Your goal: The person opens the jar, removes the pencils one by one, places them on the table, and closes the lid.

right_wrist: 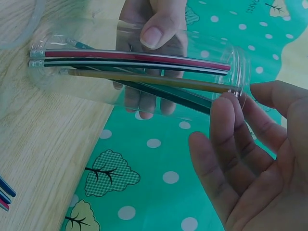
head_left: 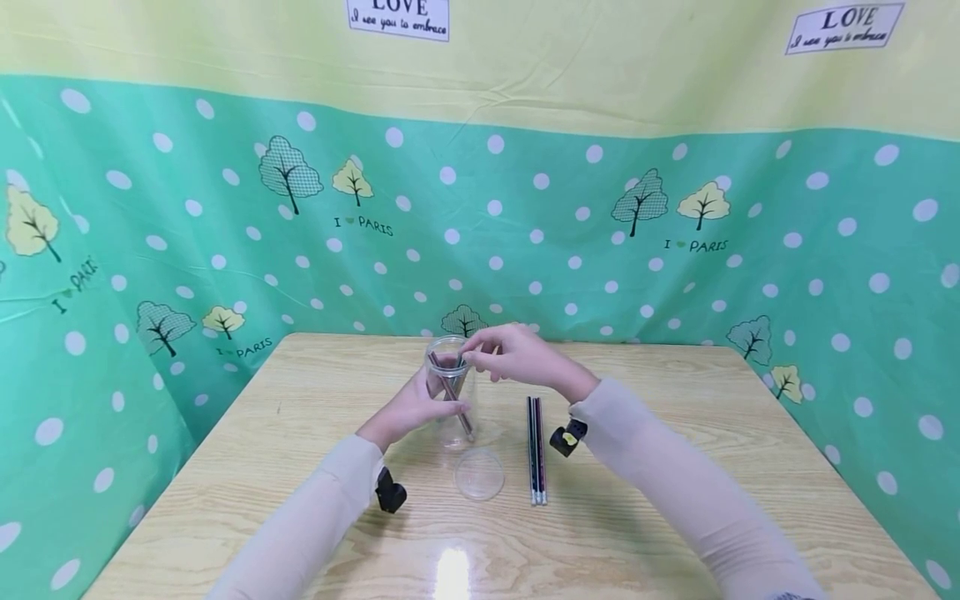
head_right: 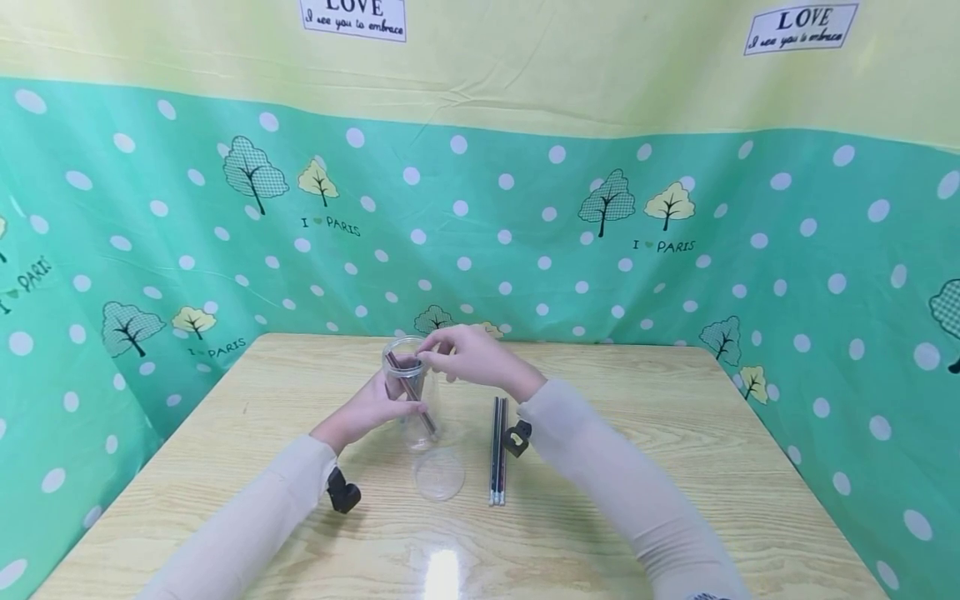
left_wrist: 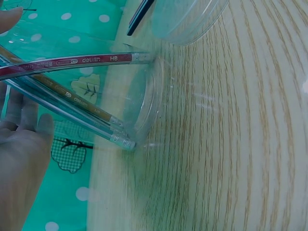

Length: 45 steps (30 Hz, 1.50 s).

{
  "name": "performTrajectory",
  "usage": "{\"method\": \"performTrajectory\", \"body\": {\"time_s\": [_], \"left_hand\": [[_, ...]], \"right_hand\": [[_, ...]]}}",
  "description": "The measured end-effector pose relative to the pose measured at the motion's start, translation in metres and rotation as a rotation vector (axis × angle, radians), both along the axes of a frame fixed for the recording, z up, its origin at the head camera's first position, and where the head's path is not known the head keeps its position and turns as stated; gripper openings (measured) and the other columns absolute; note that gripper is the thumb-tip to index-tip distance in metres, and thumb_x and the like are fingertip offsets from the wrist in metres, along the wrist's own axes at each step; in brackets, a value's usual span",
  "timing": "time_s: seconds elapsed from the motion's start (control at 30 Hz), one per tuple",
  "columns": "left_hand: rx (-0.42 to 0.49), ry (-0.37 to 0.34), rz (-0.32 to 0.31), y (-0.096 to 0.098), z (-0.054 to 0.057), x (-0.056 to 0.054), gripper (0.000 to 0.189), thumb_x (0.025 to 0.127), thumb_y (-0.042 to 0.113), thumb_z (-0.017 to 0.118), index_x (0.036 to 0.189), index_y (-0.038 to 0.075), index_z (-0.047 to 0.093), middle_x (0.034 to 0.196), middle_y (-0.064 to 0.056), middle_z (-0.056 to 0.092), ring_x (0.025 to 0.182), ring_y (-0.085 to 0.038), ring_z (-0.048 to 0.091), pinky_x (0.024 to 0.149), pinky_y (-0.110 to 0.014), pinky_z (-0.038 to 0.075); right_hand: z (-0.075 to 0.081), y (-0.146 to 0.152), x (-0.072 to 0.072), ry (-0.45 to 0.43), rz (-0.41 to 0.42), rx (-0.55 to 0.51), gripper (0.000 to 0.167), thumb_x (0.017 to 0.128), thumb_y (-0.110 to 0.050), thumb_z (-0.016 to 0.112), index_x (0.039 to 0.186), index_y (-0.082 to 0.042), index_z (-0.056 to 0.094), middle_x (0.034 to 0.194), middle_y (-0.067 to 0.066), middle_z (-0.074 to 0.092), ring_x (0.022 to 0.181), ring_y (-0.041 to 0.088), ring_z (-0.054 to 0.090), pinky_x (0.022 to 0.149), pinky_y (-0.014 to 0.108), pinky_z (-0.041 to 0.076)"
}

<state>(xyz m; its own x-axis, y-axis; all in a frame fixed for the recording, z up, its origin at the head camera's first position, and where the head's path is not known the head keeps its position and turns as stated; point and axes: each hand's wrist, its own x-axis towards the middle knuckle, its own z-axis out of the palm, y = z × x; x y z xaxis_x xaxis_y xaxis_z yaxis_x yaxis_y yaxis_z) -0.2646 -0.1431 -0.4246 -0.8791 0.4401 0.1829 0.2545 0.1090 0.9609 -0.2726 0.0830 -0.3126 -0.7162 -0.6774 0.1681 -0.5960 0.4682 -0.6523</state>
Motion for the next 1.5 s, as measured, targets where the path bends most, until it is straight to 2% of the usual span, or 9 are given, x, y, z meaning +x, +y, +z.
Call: {"method": "performTrajectory", "body": {"time_s": [0.13, 0.3, 0.5, 0.63, 0.9, 1.17, 1.3, 1.5], "left_hand": [[0.011, 0.0, -0.004, 0.001, 0.001, 0.0, 0.078, 0.084, 0.006, 0.08, 0.149, 0.02, 0.037, 0.152, 0.002, 0.046, 0.143, -0.016, 0.035, 0.12, -0.047, 0.021], [0.01, 0.0, -0.004, 0.0, 0.001, 0.001, 0.077, 0.085, 0.007, 0.08, 0.148, 0.02, 0.038, 0.151, 0.002, 0.047, 0.143, -0.017, 0.035, 0.119, -0.048, 0.021], [0.006, -0.009, 0.001, 0.0, 0.0, 0.0, 0.076, 0.085, 0.008, 0.08, 0.147, 0.021, 0.038, 0.151, 0.003, 0.046, 0.144, -0.017, 0.035, 0.119, -0.048, 0.021], [0.014, -0.008, 0.001, 0.0, -0.001, 0.0, 0.075, 0.084, 0.007, 0.08, 0.147, 0.018, 0.039, 0.151, 0.001, 0.047, 0.144, -0.017, 0.035, 0.12, -0.047, 0.021], [0.027, 0.012, -0.011, 0.0, -0.001, 0.0, 0.075, 0.084, 0.004, 0.079, 0.146, 0.017, 0.039, 0.149, 0.0, 0.048, 0.144, -0.017, 0.035, 0.119, -0.047, 0.022], [0.021, 0.018, -0.017, 0.0, -0.003, -0.002, 0.074, 0.084, 0.006, 0.079, 0.146, 0.017, 0.039, 0.147, 0.001, 0.051, 0.142, -0.016, 0.037, 0.119, -0.049, 0.021], [0.023, 0.004, -0.014, 0.0, -0.002, -0.002, 0.075, 0.084, 0.006, 0.08, 0.146, 0.018, 0.039, 0.146, 0.001, 0.052, 0.141, -0.017, 0.039, 0.119, -0.049, 0.023], [0.013, -0.001, -0.001, 0.0, -0.002, -0.001, 0.079, 0.084, 0.006, 0.08, 0.149, 0.02, 0.038, 0.151, 0.001, 0.047, 0.142, -0.017, 0.037, 0.119, -0.05, 0.021]], "right_hand": [[-0.001, -0.001, -0.001, 0.008, 0.012, 0.024, 0.021, 0.101, -0.025, 0.061, 0.111, -0.011, 0.073, 0.082, 0.003, 0.069, 0.067, 0.028, 0.067, 0.055, 0.028, 0.052], [-0.001, -0.001, -0.002, 0.042, 0.029, 0.048, 0.02, 0.102, -0.026, 0.06, 0.106, -0.013, 0.074, 0.081, 0.0, 0.068, 0.066, 0.025, 0.067, 0.053, 0.028, 0.051], [-0.001, 0.0, -0.003, 0.022, 0.058, 0.047, 0.02, 0.102, -0.027, 0.06, 0.106, -0.014, 0.074, 0.081, -0.001, 0.067, 0.067, 0.026, 0.068, 0.055, 0.029, 0.053], [0.0, 0.001, -0.004, 0.008, 0.079, 0.047, 0.019, 0.101, -0.027, 0.061, 0.107, -0.014, 0.074, 0.082, -0.001, 0.067, 0.066, 0.022, 0.067, 0.056, 0.03, 0.053], [0.001, 0.001, -0.003, -0.02, 0.103, 0.097, 0.024, 0.101, -0.029, 0.06, 0.117, -0.015, 0.072, 0.083, -0.003, 0.069, 0.066, 0.015, 0.066, 0.063, 0.034, 0.057], [0.003, 0.0, -0.001, -0.034, 0.137, 0.059, 0.02, 0.101, -0.025, 0.061, 0.112, -0.013, 0.072, 0.084, 0.003, 0.069, 0.068, 0.018, 0.066, 0.066, 0.035, 0.058], [0.004, 0.0, -0.001, -0.014, 0.119, 0.026, 0.017, 0.101, -0.024, 0.063, 0.109, -0.013, 0.073, 0.086, 0.005, 0.07, 0.069, 0.024, 0.067, 0.065, 0.038, 0.058], [0.011, 0.0, 0.002, 0.056, 0.037, -0.003, 0.018, 0.098, -0.028, 0.067, 0.107, -0.015, 0.075, 0.088, 0.0, 0.072, 0.068, 0.018, 0.066, 0.057, 0.03, 0.052]]}}
